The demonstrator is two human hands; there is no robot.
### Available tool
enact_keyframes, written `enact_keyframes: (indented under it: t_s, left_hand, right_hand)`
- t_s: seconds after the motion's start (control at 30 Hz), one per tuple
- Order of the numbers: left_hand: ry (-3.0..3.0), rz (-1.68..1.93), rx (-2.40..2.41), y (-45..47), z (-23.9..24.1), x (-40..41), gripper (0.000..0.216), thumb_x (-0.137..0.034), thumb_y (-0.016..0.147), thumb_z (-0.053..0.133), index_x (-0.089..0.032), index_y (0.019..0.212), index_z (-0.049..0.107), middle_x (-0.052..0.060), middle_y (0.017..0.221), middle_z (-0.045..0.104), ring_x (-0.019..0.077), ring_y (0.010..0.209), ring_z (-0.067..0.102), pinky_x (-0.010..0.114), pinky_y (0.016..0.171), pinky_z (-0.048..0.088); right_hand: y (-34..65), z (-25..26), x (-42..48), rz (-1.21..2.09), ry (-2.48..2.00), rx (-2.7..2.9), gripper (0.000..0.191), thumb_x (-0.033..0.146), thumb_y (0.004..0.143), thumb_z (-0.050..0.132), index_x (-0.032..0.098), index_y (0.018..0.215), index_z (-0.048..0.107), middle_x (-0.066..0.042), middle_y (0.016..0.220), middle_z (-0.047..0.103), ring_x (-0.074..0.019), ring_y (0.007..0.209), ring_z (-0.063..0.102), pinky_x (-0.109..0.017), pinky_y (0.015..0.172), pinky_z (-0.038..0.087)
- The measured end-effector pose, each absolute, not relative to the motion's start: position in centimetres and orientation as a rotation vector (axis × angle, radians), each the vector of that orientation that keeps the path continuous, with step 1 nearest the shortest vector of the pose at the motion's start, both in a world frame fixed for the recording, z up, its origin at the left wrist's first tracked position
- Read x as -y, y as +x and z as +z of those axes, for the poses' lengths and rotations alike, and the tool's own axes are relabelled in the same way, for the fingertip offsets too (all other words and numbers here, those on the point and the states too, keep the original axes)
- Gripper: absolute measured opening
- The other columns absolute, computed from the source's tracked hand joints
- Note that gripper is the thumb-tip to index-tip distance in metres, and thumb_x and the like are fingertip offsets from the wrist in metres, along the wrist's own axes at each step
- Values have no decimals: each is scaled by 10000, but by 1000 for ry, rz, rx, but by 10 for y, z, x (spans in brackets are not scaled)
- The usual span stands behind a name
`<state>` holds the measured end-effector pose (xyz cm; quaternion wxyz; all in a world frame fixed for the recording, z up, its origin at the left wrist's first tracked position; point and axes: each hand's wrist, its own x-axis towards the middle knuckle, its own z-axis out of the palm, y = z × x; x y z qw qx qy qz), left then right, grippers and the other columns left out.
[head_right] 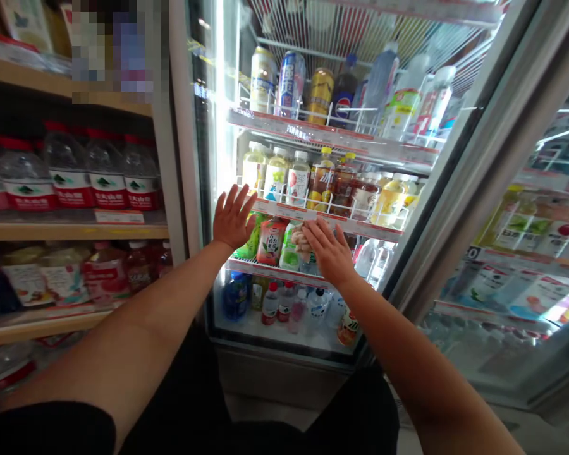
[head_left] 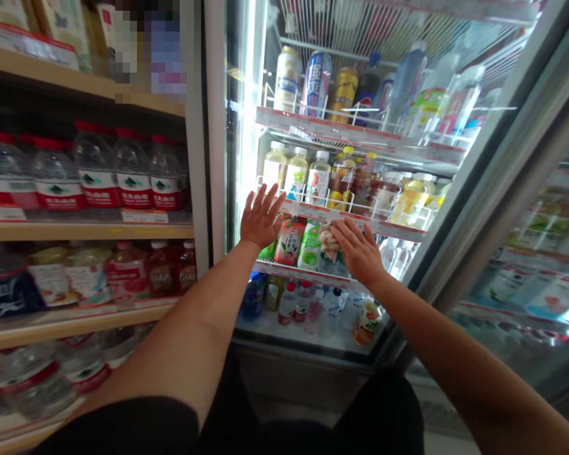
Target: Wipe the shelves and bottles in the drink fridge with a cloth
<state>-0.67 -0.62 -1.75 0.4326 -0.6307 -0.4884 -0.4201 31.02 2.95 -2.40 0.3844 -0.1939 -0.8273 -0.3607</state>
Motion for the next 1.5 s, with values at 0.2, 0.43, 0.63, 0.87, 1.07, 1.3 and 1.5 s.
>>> enact_keyframes:
  t_s: [0.2,0.43,0.63,0.87,1.07,1.3,1.5]
  left_hand:
    - [-1585,-1080,1218,-6,-17,6,574,-391,1020,366,-292,1584,322,17,1661,297,235,1574,133,499,1304,73]
    - [-1603,-1083,1233,-6,-17,7,576,-381,1017,361,-295,1586,319,21,1660,299,241,1573,138,508,1303,70]
    - [-1571,-1072,1205,-7,-18,6,571,-388,1026,362,-291,1586,316,26,1657,313,233,1575,133,504,1299,93]
    - [-1562,-1065,1206,-5,-18,7,573,-377,1021,373,-289,1585,320,23,1655,311,231,1574,129,504,1301,105]
    - [-1580,-1088,1204,-6,-18,6,584,-377,1016,381,-298,1590,305,12,1658,298,229,1573,127,508,1303,93]
    - [-1582,-1094,1209,-6,-18,5,580,-379,1018,379,-296,1588,312,15,1660,292,233,1574,120,512,1304,82]
    - [-1573,-1085,1211,-6,-18,4,578,-387,1019,375,-295,1586,316,15,1656,304,225,1574,118,507,1303,99]
  right_hand:
    - [321,-24,-32,-892,-581,2017,609,134,982,458,257,1572,367,-49,1570,484,-214,1521,329,-495,1271,161]
    - [333,-37,-29,-961,-515,2087,559,114,989,456,233,1534,428,-52,1535,528,-209,1497,377,-459,1271,154]
    - [339,-38,-31,-934,-542,1997,541,132,986,474,226,1519,455,-67,1507,559,-209,1489,392,-457,1263,173]
    - [351,-42,-32,-957,-570,2042,576,112,977,453,241,1538,429,-59,1525,540,-214,1486,397,-466,1261,170]
    - [357,-42,-32,-989,-560,2054,571,128,980,473,237,1539,427,-62,1530,532,-218,1480,407,-452,1260,182]
    - [366,-33,-36,-930,-641,1901,583,137,959,480,234,1532,436,-89,1520,543,-239,1483,402,-493,1243,217]
    - [370,-40,-36,-922,-631,1978,613,122,936,480,236,1537,430,-90,1516,549,-226,1478,411,-483,1250,204]
